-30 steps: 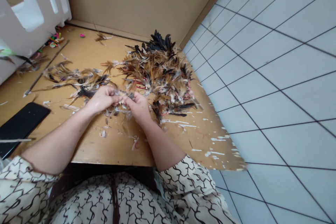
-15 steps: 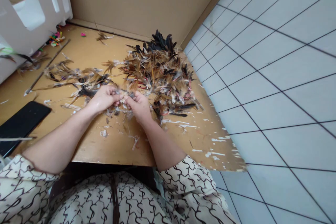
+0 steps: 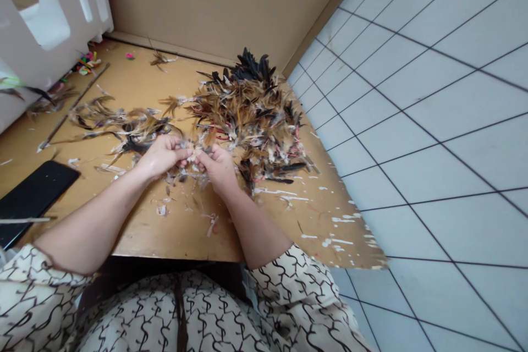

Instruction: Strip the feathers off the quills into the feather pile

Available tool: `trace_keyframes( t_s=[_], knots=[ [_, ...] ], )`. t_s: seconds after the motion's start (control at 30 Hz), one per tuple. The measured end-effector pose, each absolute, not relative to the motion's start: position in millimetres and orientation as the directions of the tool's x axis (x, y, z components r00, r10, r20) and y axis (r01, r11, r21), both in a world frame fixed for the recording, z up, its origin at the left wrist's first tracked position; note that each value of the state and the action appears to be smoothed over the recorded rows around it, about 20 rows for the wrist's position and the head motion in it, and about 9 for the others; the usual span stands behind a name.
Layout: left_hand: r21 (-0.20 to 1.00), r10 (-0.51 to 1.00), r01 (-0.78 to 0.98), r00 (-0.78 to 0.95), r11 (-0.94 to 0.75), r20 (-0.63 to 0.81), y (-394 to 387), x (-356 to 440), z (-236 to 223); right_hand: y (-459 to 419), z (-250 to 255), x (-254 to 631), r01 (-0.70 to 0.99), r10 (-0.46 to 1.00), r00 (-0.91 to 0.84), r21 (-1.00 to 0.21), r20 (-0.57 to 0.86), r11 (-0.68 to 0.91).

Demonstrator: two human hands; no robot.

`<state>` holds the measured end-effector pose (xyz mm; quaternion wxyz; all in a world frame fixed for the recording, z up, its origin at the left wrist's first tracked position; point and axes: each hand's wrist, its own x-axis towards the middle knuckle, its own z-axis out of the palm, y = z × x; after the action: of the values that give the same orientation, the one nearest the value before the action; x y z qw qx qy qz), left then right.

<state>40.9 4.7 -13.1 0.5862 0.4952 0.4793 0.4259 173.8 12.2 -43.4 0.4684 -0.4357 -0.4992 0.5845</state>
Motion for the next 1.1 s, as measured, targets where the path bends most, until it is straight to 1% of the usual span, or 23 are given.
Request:
trace_keyframes(
  t_s=[0.17, 0.3, 0.43, 0.6, 0.77, 0.97, 1.1],
  knots=[
    [0.988, 0.976, 0.01, 0.154, 0.155, -0.155, 4.9, 40.4, -11.7, 11.6, -42.3, 173.3, -0.105, 0.979, -0.201, -0.993, -0.024, -0.046],
    [0.989, 0.981, 0.082, 0.139, 0.127, -0.137, 4.6, 39.8, -12.9, 10.8, -40.9, 173.0, -0.089, 0.981, -0.194, -0.995, -0.023, -0.041],
    [0.978, 0.976, 0.153, 0.146, 0.139, -0.161, 3.5, 39.9, -15.1, 10.7, -41.0, 173.4, -0.058, 0.984, -0.172, -0.997, -0.046, -0.057],
    [0.984, 0.959, 0.054, 0.223, 0.168, -0.176, 4.1, 39.7, -15.8, 10.1, -40.0, 174.3, -0.073, 0.983, -0.171, -0.995, -0.061, -0.075],
    [0.99, 0.954, -0.023, 0.27, 0.14, -0.129, 4.9, 38.3, -15.4, 10.3, -38.1, 175.5, -0.135, 0.973, -0.21, -0.983, -0.098, -0.128],
    [0.983, 0.923, 0.027, 0.342, 0.179, -0.177, 3.3, 36.2, -11.9, 9.4, -35.1, 176.1, -0.123, 0.951, -0.28, -0.978, -0.129, -0.169],
    [0.984, 0.929, -0.006, 0.33, 0.179, -0.167, 3.1, 37.1, -11.4, 9.0, -35.5, 176.5, -0.133, 0.96, -0.253, -0.979, -0.12, -0.158]
  ],
)
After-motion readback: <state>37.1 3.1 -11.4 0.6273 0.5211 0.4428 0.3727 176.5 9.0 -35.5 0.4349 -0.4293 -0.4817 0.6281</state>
